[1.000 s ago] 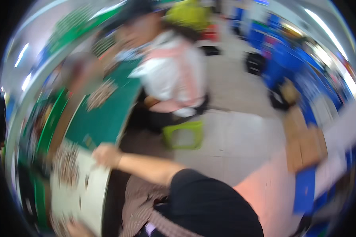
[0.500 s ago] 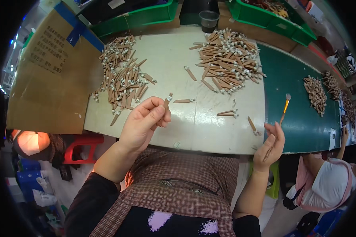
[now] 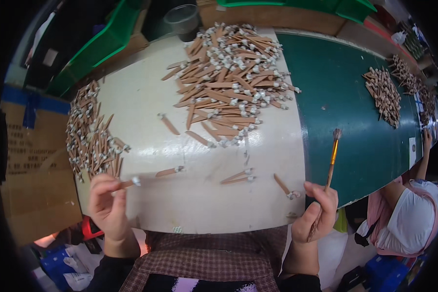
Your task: The person applies liquid to small parts using a brush and joins them with wooden sticks by hand on the work surface.
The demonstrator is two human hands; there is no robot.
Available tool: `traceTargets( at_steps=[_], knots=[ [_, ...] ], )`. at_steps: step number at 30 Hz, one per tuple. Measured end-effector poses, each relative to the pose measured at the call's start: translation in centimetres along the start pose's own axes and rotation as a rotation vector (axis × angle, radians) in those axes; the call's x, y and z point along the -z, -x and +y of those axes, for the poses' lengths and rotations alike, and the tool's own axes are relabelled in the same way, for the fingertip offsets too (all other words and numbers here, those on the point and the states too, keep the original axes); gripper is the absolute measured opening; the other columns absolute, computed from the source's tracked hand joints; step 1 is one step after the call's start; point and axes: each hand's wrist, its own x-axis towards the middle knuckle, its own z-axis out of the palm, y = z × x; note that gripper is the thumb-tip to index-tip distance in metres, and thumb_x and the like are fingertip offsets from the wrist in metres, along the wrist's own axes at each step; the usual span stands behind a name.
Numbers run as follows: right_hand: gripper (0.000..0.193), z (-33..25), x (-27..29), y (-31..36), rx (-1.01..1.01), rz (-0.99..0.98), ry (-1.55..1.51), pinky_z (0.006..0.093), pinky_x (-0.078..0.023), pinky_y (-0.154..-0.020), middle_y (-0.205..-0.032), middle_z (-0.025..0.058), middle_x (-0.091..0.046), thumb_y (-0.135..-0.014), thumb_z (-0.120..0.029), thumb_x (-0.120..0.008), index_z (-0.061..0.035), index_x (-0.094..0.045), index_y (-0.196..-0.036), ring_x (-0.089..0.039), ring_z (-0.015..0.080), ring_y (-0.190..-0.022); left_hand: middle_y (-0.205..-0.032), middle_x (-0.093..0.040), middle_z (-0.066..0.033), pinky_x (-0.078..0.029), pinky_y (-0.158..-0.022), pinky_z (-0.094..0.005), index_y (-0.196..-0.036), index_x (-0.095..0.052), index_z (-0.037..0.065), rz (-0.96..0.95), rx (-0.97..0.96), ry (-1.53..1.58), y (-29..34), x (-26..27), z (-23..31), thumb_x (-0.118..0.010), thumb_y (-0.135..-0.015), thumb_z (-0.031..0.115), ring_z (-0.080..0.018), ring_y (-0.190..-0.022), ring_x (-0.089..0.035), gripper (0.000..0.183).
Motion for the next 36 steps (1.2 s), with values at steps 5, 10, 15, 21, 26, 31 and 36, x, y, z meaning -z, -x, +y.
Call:
traceTargets(
  at_steps=[5, 10, 15, 21, 26, 31, 36],
  knots=[
    [0.026, 0.3, 0.0, 0.0, 0.002, -0.024, -0.005, 0.0336, -0.045, -0.07, -0.087, 0.017, -0.063, -0.097, -0.023, -0.043, -0.0019, -0.053, -0.107, -0.055, 0.0235, -0.077, -0.102, -0.054, -0.0122, -0.043, -0.087, -0.0316, -0.097, -0.06, 0.0, -0.001, 0.056, -0.395, -1.0, 1.4, -1.3, -0.064, -0.078, -0.006, -0.0209, -0.097, -0.053, 0.021],
    [0.026, 0.2, 0.9, 0.9, -0.065, -0.003, -0.041, 0.0348, -0.043, -0.075, -0.088, 0.0163, -0.058, -0.098, -0.023, -0.04, -0.0034, -0.052, -0.11, -0.053, 0.0226, -0.081, -0.103, -0.06, -0.0092, -0.042, -0.082, -0.035, -0.102, -0.065, 0.007, -0.06, -0.204, -0.664, -2.6, -0.8, -2.1, -0.073, -0.071, 0.003, -0.0271, -0.097, -0.054, 0.032],
    [0.027, 1.0, 0.6, 0.7, -0.017, -0.026, -0.059, 0.0363, -0.043, -0.078, -0.091, 0.0194, -0.06, -0.098, -0.018, -0.036, -0.0005, -0.051, -0.112, -0.054, 0.0237, -0.083, -0.098, -0.062, -0.0036, -0.04, -0.083, -0.0375, -0.099, -0.066, 0.01, -0.374, -0.234, -0.568, -2.9, -1.2, -1.3, -0.075, -0.068, 0.007, -0.0259, -0.093, -0.054, 0.032],
    [0.027, 0.9, 0.2, 0.7, 0.005, 0.07, -0.076, 0.0342, -0.044, -0.076, -0.095, 0.0213, -0.062, -0.097, -0.012, -0.033, 0.0023, -0.052, -0.11, -0.054, 0.0224, -0.082, -0.091, -0.059, -0.0063, -0.042, -0.078, -0.037, -0.097, -0.065, 0.008, -0.429, -0.281, -0.64, -3.8, -2.9, -1.6, -0.075, -0.07, 0.009, -0.0281, -0.087, -0.054, 0.029],
    [0.025, 0.9, 0.1, 0.7, 0.006, 0.069, -0.097, 0.0314, -0.044, -0.074, -0.094, 0.0187, -0.064, -0.094, -0.008, -0.037, 0.0032, -0.053, -0.109, -0.054, 0.0205, -0.081, -0.088, -0.058, -0.0053, -0.041, -0.075, -0.0361, -0.087, -0.061, 0.008, -0.487, -0.219, -0.543, -3.4, -3.4, -1.7, -0.074, -0.072, 0.007, -0.0251, -0.085, -0.055, 0.02],
    [0.025, 0.9, 0.0, 0.6, 0.016, 0.072, -0.125, 0.03, -0.044, -0.072, -0.094, 0.0188, -0.064, -0.093, -0.007, -0.037, 0.0038, -0.054, -0.107, -0.055, 0.02, -0.081, -0.083, -0.063, -0.0028, -0.041, -0.071, -0.033, -0.086, -0.061, 0.008, -0.357, -0.536, -0.606, -2.4, -3.4, -0.8, -0.074, -0.068, 0.004, -0.0227, -0.076, -0.058, 0.022],
    [0.024, 0.7, 0.6, 0.5, 0.007, 0.101, -0.109, 0.03, -0.045, -0.072, -0.093, 0.0184, -0.065, -0.093, -0.006, -0.038, 0.0046, -0.054, -0.106, -0.056, 0.0202, -0.081, -0.087, -0.065, -0.0032, -0.041, -0.07, -0.0324, -0.088, -0.062, 0.008, -0.29, -0.774, -0.614, -1.0, -3.0, 1.4, -0.074, -0.066, 0.004, -0.0223, -0.076, -0.06, 0.025]
  ],
)
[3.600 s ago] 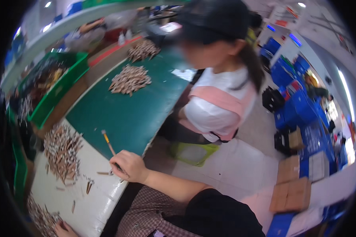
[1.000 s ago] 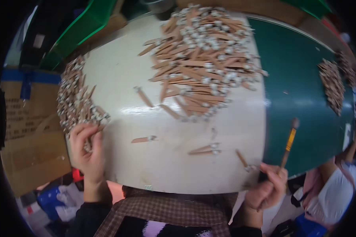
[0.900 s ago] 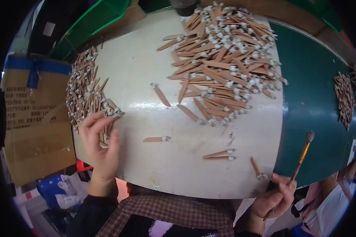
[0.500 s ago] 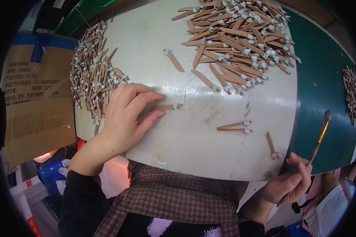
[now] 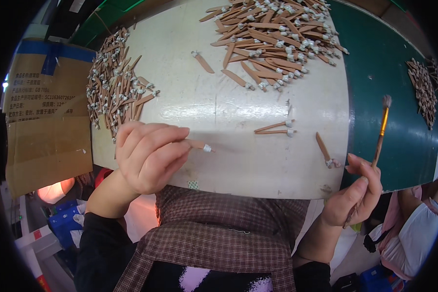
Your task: The person applies liquid to small parts using a brush and joins them with wooden sticks by hand on the work surface.
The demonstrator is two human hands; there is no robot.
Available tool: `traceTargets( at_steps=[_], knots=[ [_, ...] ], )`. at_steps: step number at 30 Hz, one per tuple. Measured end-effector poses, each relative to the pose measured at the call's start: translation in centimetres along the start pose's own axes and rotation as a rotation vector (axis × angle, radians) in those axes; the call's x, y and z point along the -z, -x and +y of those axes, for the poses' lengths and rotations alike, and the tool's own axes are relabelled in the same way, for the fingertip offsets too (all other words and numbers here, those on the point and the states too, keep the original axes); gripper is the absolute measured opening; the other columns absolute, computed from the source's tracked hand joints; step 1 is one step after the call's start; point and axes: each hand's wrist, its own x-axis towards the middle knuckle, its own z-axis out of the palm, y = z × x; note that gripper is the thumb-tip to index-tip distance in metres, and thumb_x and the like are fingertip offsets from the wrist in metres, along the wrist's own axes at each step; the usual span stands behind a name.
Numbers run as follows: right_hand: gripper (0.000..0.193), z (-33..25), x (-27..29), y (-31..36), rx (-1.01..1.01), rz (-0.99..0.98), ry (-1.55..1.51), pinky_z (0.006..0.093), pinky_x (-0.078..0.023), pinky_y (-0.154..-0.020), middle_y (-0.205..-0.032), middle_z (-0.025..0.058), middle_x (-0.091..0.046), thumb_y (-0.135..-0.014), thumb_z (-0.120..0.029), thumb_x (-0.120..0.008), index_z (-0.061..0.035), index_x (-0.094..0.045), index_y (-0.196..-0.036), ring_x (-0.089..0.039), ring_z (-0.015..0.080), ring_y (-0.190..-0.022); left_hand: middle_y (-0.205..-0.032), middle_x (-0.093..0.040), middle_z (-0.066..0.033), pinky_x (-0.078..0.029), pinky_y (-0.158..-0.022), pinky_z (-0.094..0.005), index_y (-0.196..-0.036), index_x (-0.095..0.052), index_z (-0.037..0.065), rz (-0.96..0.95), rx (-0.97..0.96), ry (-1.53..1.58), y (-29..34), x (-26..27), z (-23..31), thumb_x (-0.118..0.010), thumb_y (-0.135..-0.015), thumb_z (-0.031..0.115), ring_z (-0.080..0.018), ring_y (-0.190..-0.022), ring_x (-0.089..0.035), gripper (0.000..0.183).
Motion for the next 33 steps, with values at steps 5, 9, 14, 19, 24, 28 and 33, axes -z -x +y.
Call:
traceTargets(
  at_steps=[5, 9, 14, 19, 24, 28, 33],
  knots=[
    [0.021, -0.2, -1.1, -0.2, 0.0, -0.041, -0.057, 0.029, -0.046, -0.073, -0.092, 0.0174, -0.065, -0.093, -0.007, -0.041, 0.0046, -0.055, -0.104, -0.057, 0.0202, -0.082, -0.09, -0.065, -0.0043, -0.043, -0.072, -0.0331, -0.089, -0.063, 0.007, -0.163, 0.109, -0.051, -0.3, -0.8, -0.6, -0.072, -0.069, 0.006, -0.0235, -0.08, -0.06, 0.022],
    [0.02, -0.2, -0.6, -0.2, 0.035, -0.031, -0.046, 0.0298, -0.048, -0.071, -0.09, 0.0174, -0.066, -0.094, -0.01, -0.042, 0.0036, -0.054, -0.103, -0.058, 0.0208, -0.08, -0.1, -0.063, -0.0074, -0.044, -0.075, -0.0364, -0.092, -0.065, 0.008, -0.154, 0.192, -0.141, -0.8, -2.2, 0.3, -0.07, -0.073, 0.006, -0.0265, -0.09, -0.058, 0.02],
    [0.021, 0.0, -0.2, -0.1, 0.095, -0.005, -0.041, 0.0316, -0.049, -0.069, -0.085, 0.0176, -0.065, -0.096, -0.014, -0.041, 0.0016, -0.053, -0.104, -0.058, 0.0208, -0.076, -0.102, -0.063, -0.0069, -0.045, -0.077, -0.0359, -0.094, -0.065, 0.008, -0.232, 0.122, 0.211, -3.6, -4.3, 3.1, -0.072, -0.071, 0.006, -0.0266, -0.089, -0.059, 0.024],
    [0.026, 1.0, 0.2, 0.4, 0.194, 0.107, -0.187, 0.0323, -0.046, -0.062, -0.076, 0.0164, -0.061, -0.1, -0.026, -0.036, -0.0041, -0.046, -0.107, -0.056, 0.0202, -0.065, -0.103, -0.061, -0.0046, -0.044, -0.078, -0.0342, -0.095, -0.064, 0.009, -0.184, -0.066, 0.26, -6.4, -7.5, 5.0, -0.068, -0.069, 0.009, -0.0235, -0.09, -0.058, 0.027],
    [0.028, 0.7, 0.1, 0.2, 0.158, 0.12, -0.187, 0.0282, -0.045, -0.058, -0.076, 0.014, -0.062, -0.102, -0.032, -0.034, -0.0074, -0.045, -0.107, -0.053, 0.018, -0.061, -0.102, -0.06, -0.0033, -0.042, -0.079, -0.0332, -0.096, -0.063, 0.009, -0.209, -0.169, 0.24, -10.2, -10.1, 7.2, -0.059, -0.073, 0.015, -0.0212, -0.094, -0.056, 0.024],
    [0.027, 0.8, 0.2, 0.1, 0.186, 0.104, -0.229, 0.0254, -0.045, -0.054, -0.077, 0.0117, -0.064, -0.102, -0.033, -0.035, -0.0084, -0.044, -0.107, -0.052, 0.0162, -0.06, -0.1, -0.062, -0.0022, -0.04, -0.073, -0.0324, -0.097, -0.063, 0.01, -0.359, -0.173, 0.275, -11.9, -10.2, 7.5, -0.06, -0.072, 0.015, -0.0208, -0.089, -0.056, 0.025],
    [0.026, 1.2, 0.7, 0.4, 0.223, 0.057, -0.253, 0.025, -0.046, -0.051, -0.08, 0.0081, -0.065, -0.101, -0.033, -0.035, -0.0098, -0.044, -0.108, -0.053, 0.0157, -0.061, -0.084, -0.065, -0.0016, -0.038, -0.067, -0.0303, -0.092, -0.066, 0.01, -0.047, -0.162, 0.377, -10.7, -8.7, 7.4, -0.072, -0.061, 0.008, -0.0192, -0.071, -0.057, 0.031]
  ],
)
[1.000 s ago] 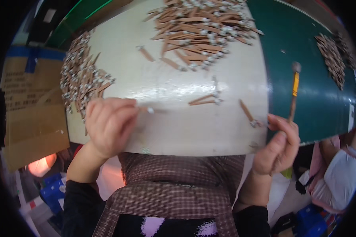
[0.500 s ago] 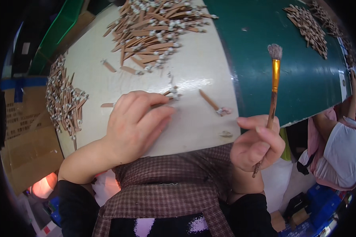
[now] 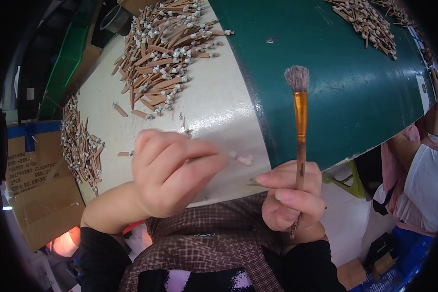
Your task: The person applies liquid to small parts using a brush and joins them with wooden sticks by hand on the work surface.
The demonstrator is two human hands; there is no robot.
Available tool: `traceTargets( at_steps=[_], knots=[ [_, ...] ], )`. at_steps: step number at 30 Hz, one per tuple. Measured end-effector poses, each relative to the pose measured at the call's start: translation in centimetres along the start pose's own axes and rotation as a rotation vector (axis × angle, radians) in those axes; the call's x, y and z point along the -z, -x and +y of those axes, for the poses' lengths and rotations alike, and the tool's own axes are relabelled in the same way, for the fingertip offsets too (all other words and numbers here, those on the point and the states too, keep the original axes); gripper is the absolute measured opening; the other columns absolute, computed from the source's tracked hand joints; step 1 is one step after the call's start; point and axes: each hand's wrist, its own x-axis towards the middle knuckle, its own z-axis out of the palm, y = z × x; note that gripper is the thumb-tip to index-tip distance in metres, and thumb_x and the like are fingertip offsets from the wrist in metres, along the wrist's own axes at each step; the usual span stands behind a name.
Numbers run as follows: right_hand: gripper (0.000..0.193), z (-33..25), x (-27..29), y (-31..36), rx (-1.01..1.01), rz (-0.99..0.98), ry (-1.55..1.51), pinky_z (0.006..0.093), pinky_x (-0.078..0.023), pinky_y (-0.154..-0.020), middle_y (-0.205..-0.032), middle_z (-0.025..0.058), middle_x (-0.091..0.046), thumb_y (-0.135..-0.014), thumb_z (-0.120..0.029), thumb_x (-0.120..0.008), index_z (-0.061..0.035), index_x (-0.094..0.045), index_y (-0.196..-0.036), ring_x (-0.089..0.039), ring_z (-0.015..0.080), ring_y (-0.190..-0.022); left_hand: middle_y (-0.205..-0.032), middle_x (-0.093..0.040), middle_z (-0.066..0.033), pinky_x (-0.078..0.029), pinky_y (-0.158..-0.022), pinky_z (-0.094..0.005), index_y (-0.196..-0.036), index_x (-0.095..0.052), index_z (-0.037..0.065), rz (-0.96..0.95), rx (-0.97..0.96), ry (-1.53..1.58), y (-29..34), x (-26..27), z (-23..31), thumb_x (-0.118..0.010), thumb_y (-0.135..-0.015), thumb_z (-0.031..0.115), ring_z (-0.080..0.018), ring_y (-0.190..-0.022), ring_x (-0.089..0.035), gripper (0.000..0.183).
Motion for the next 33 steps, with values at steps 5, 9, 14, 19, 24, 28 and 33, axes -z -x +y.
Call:
traceTargets(
  at_steps=[5, 9, 14, 19, 24, 28, 33],
  knots=[
    [0.026, -0.2, 0.3, -0.5, -0.004, -0.014, 0.027, 0.0251, -0.046, -0.05, -0.083, 0.0077, -0.065, -0.101, -0.034, -0.035, -0.0102, -0.044, -0.108, -0.053, 0.0156, -0.06, -0.089, -0.067, -0.0028, -0.039, -0.066, -0.0295, -0.089, -0.068, 0.009, -0.061, 0.042, -0.04, 2.1, 0.3, -0.3, -0.075, -0.059, 0.007, -0.0182, -0.073, -0.059, 0.03],
    [0.026, 0.3, -0.2, -0.5, -0.011, -0.018, 0.014, 0.0245, -0.045, -0.051, -0.083, 0.008, -0.065, -0.101, -0.034, -0.035, -0.0096, -0.044, -0.108, -0.054, 0.0162, -0.06, -0.093, -0.066, -0.0038, -0.04, -0.067, -0.0295, -0.088, -0.068, 0.009, -0.108, 0.134, -0.022, 4.0, -0.3, 0.1, -0.075, -0.06, 0.008, -0.0192, -0.076, -0.06, 0.028],
    [0.024, 0.5, 0.3, -0.4, -0.011, 0.001, 0.039, 0.0298, -0.046, -0.059, -0.081, 0.0079, -0.066, -0.1, -0.031, -0.04, -0.0089, -0.048, -0.105, -0.056, 0.0187, -0.062, -0.095, -0.065, -0.0051, -0.043, -0.07, -0.0323, -0.09, -0.067, 0.008, -0.113, 0.156, -0.047, 3.2, 0.3, 0.4, -0.075, -0.065, 0.007, -0.0218, -0.081, -0.059, 0.026],
    [0.02, 0.0, 1.3, -0.9, 0.017, -0.123, 0.181, 0.0381, -0.048, -0.063, -0.083, 0.0088, -0.064, -0.083, -0.012, -0.058, -0.0072, -0.058, -0.103, -0.06, 0.0285, -0.07, -0.095, -0.062, -0.0086, -0.045, -0.076, -0.0383, -0.098, -0.069, 0.007, -0.162, 0.133, -0.123, 0.6, -0.9, 0.9, -0.071, -0.071, 0.005, -0.0275, -0.086, -0.057, 0.028],
    [0.012, -0.3, -1.4, -1.3, 0.003, 0.103, -0.015, 0.0357, -0.043, -0.054, -0.075, 0.0083, -0.058, -0.081, 0.001, -0.057, -0.0003, -0.059, -0.093, -0.054, 0.0263, -0.062, -0.096, -0.062, -0.0069, -0.041, -0.079, -0.0407, -0.099, -0.065, 0.007, -0.192, -0.007, -0.28, 2.6, -0.9, 1.1, -0.063, -0.079, 0.006, -0.0281, -0.087, -0.056, 0.02],
    [0.013, -1.1, -0.5, -1.3, 0.01, 0.102, 0.036, 0.0357, -0.042, -0.054, -0.076, 0.0078, -0.06, -0.08, 0.002, -0.057, -0.0018, -0.059, -0.092, -0.053, 0.0252, -0.064, -0.092, -0.062, -0.0071, -0.041, -0.078, -0.0397, -0.094, -0.062, 0.006, -0.122, -0.062, -0.224, 1.5, -1.8, 2.1, -0.063, -0.079, 0.005, -0.0286, -0.084, -0.055, 0.015],
    [0.011, -1.3, -0.4, -1.5, -0.039, 0.104, 0.079, 0.0359, -0.044, -0.057, -0.075, 0.0071, -0.059, -0.083, -0.001, -0.055, -0.0034, -0.059, -0.093, -0.055, 0.0252, -0.066, -0.087, -0.061, -0.0079, -0.039, -0.075, -0.0392, -0.091, -0.058, 0.006, -0.098, -0.079, -0.209, 1.8, -1.9, 2.8, -0.061, -0.08, 0.006, -0.0275, -0.082, -0.056, 0.011]
  ],
)
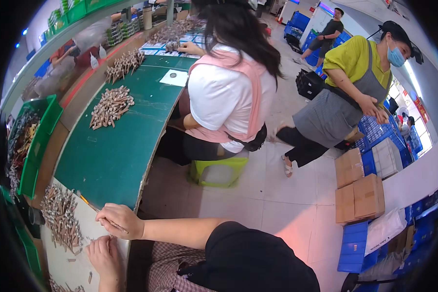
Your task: The person applies liquid to small parts using a brush and joins them with wooden sticks by hand on the work surface.
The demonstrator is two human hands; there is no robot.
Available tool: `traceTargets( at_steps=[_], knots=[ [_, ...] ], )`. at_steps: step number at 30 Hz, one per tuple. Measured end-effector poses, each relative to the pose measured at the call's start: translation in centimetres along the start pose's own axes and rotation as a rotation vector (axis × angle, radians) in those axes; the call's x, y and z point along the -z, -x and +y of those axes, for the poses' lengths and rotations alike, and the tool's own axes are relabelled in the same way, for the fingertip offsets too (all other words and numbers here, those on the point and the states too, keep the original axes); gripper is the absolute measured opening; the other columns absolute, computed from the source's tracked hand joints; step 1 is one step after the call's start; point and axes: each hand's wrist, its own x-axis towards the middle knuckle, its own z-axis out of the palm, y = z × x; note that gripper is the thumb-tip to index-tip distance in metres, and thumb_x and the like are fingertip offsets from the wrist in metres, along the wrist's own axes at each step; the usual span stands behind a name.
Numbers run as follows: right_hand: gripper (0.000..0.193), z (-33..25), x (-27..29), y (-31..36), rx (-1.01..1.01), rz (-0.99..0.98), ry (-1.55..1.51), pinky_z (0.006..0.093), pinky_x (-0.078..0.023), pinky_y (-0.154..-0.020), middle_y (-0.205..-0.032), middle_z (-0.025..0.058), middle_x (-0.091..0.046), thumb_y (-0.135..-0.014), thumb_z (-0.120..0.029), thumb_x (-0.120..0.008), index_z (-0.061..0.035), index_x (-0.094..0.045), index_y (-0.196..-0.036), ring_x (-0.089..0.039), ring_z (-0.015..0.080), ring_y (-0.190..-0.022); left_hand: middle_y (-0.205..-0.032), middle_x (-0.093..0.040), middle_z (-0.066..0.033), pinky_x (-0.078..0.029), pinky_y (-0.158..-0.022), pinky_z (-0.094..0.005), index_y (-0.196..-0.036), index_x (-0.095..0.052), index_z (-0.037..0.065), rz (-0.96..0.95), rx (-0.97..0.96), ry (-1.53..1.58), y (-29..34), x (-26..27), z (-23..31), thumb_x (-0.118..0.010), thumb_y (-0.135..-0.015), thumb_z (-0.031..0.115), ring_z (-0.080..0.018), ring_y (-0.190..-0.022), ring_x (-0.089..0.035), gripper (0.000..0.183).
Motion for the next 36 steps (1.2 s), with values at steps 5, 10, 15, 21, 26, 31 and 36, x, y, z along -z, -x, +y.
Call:
traceTargets(
  at_steps=[5, 10, 15, 21, 26, 31, 36],
  knots=[
    [0.011, -0.2, -0.8, 0.4, 0.002, -0.01, -0.004, 0.0357, -0.044, -0.059, -0.075, 0.0074, -0.059, -0.085, -0.003, -0.055, -0.004, -0.06, -0.094, -0.056, 0.0251, -0.068, -0.083, -0.06, -0.0084, -0.039, -0.075, -0.0396, -0.089, -0.058, 0.007, 0.019, 0.052, -0.017, 1.4, 1.8, 0.3, -0.061, -0.077, 0.006, -0.0288, -0.079, -0.055, 0.012],
    [0.017, 1.4, -1.0, 1.8, -0.051, -0.095, -0.008, 0.0365, -0.048, -0.071, -0.083, 0.0088, -0.062, -0.092, -0.018, -0.053, -0.004, -0.061, -0.097, -0.059, 0.0257, -0.077, -0.084, -0.061, -0.0104, -0.042, -0.074, -0.0421, -0.087, -0.06, 0.007, 0.029, 0.151, -0.006, 3.4, 1.8, -0.5, -0.065, -0.073, 0.005, -0.0302, -0.081, -0.056, 0.016],
    [0.014, 0.7, 0.5, 1.5, -0.211, 0.011, 0.024, 0.0309, -0.048, -0.065, -0.077, 0.009, -0.062, -0.091, -0.004, -0.047, -0.0014, -0.06, -0.094, -0.059, 0.0194, -0.068, -0.092, -0.06, -0.0064, -0.042, -0.073, -0.0369, -0.093, -0.062, 0.01, 0.013, 0.23, 0.121, 3.7, 2.6, 1.1, -0.07, -0.076, 0.013, -0.0267, -0.085, -0.056, 0.019],
    [0.015, 0.1, -1.5, 0.9, -0.225, -0.006, -0.052, 0.0247, -0.049, -0.064, -0.078, 0.0088, -0.063, -0.092, -0.001, -0.044, 0.0022, -0.058, -0.098, -0.059, 0.0143, -0.072, -0.092, -0.059, -0.0059, -0.042, -0.073, -0.0355, -0.099, -0.06, 0.01, -0.009, 0.369, 0.128, 5.5, 2.5, 0.1, -0.07, -0.077, 0.017, -0.0254, -0.086, -0.056, 0.025],
    [0.017, 0.0, -1.2, 1.0, -0.174, -0.049, -0.022, 0.0251, -0.05, -0.066, -0.081, 0.0105, -0.064, -0.094, -0.003, -0.042, 0.0024, -0.056, -0.101, -0.059, 0.0145, -0.071, -0.091, -0.058, -0.0072, -0.044, -0.072, -0.0361, -0.095, -0.059, 0.007, 0.03, 0.439, 0.233, 4.2, 1.8, 0.5, -0.071, -0.076, 0.014, -0.027, -0.086, -0.056, 0.024],
    [0.023, 0.5, -1.1, 1.4, -0.153, -0.01, -0.08, 0.0267, -0.05, -0.068, -0.085, 0.0138, -0.067, -0.1, -0.012, -0.037, 0.0028, -0.054, -0.102, -0.06, 0.0157, -0.072, -0.083, -0.06, -0.0069, -0.046, -0.07, -0.0373, -0.086, -0.057, 0.006, 0.084, 0.47, 0.385, 3.9, 1.3, 1.4, -0.072, -0.075, 0.01, -0.029, -0.077, -0.058, 0.019],
    [0.025, 0.9, 0.4, 0.7, 0.023, -0.326, -0.089, 0.0321, -0.05, -0.068, -0.091, 0.0134, -0.07, -0.097, -0.027, -0.053, -0.0032, -0.053, -0.104, -0.063, 0.0222, -0.073, -0.083, -0.063, -0.0051, -0.045, -0.067, -0.0279, -0.089, -0.059, 0.005, 0.153, 0.703, 0.587, 4.1, 2.2, 1.7, -0.071, -0.079, 0.004, -0.0185, -0.074, -0.059, 0.016]
  ],
)
